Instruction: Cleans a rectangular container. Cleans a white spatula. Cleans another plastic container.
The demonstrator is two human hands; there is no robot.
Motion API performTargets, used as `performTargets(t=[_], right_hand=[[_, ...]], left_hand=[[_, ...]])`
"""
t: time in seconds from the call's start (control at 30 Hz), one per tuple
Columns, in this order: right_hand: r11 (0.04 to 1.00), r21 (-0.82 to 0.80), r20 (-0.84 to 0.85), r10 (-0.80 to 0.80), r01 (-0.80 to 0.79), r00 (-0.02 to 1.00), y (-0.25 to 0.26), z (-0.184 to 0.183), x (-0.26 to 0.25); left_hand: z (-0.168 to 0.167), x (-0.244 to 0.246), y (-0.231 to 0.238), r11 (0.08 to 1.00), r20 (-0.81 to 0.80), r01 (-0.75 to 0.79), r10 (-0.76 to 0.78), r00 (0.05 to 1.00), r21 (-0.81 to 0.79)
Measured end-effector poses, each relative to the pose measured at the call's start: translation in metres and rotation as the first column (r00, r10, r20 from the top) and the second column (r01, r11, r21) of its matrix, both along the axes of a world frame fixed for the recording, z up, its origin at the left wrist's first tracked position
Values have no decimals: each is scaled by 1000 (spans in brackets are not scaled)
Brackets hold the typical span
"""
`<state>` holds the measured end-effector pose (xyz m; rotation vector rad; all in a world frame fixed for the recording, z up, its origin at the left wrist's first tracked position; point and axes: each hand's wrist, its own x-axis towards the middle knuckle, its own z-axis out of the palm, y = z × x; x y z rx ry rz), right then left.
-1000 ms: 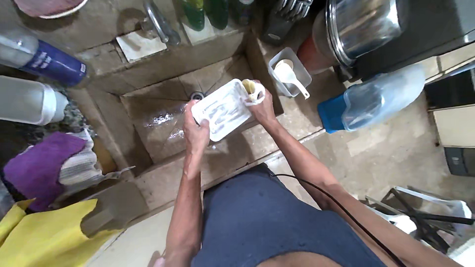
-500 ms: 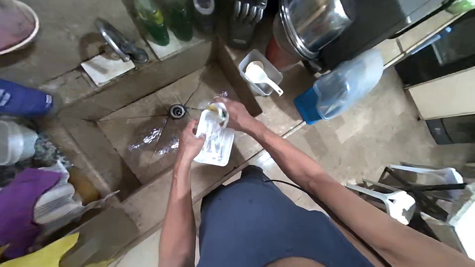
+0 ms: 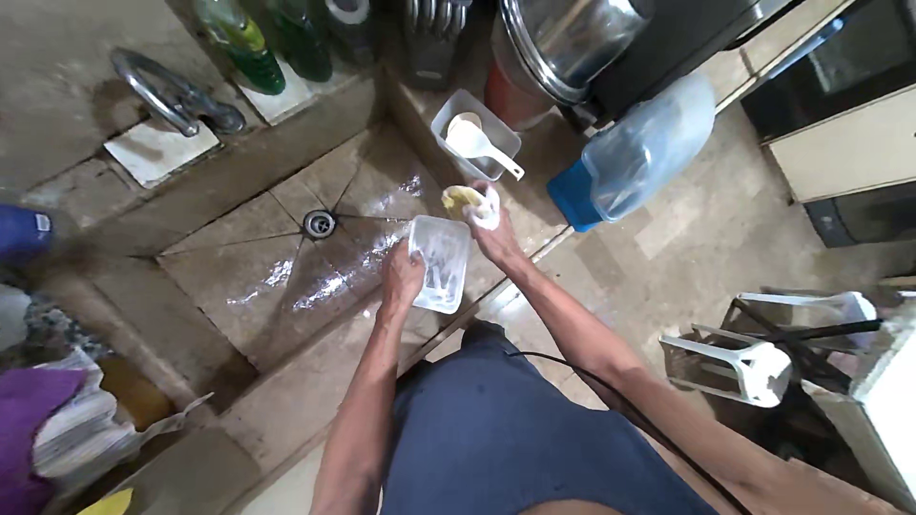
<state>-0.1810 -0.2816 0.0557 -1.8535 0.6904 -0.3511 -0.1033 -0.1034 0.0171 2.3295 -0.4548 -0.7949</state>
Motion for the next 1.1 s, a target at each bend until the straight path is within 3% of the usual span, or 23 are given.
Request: performTargets(t=[0.1,0.2,0.3,0.43,0.53,0.63,0.77,1.0,1.1], right_hand=[[999,-31,-26,-31,30,999,-18,-1,-27],[982,-168,78,-75,88,994,-26,-7,-48],[967,-195,159,-133,163,978,-30,-7,-60],[971,-10,24,-239,239,971,-29,14,-69],[962,146,-71,-223,232,972,-34,15,-70],[948,206,-106,-226,243,968,-35,9,-74],[980,90,-79,-169,176,982,-44,8,-75],[974,195,-79,-105,119,991,-50,3,-86],[986,162,-20,-26,29,999,-56,5,-90]], left_hand=[[-3,9,-17,996,26,90,-91,996,24],[2,12,-34,980,50,189,-192,980,56],[4,9,-56,959,56,274,-278,959,72],[3,2,-88,930,68,361,-365,928,66],[-2,-4,-105,915,76,401,-404,912,49],[9,-10,-107,925,82,371,-365,927,-79],[-5,-8,-98,914,110,329,-311,944,-238],[-14,-1,-75,925,46,140,-133,990,-353],[-10,7,-77,934,46,57,-43,998,-354]])
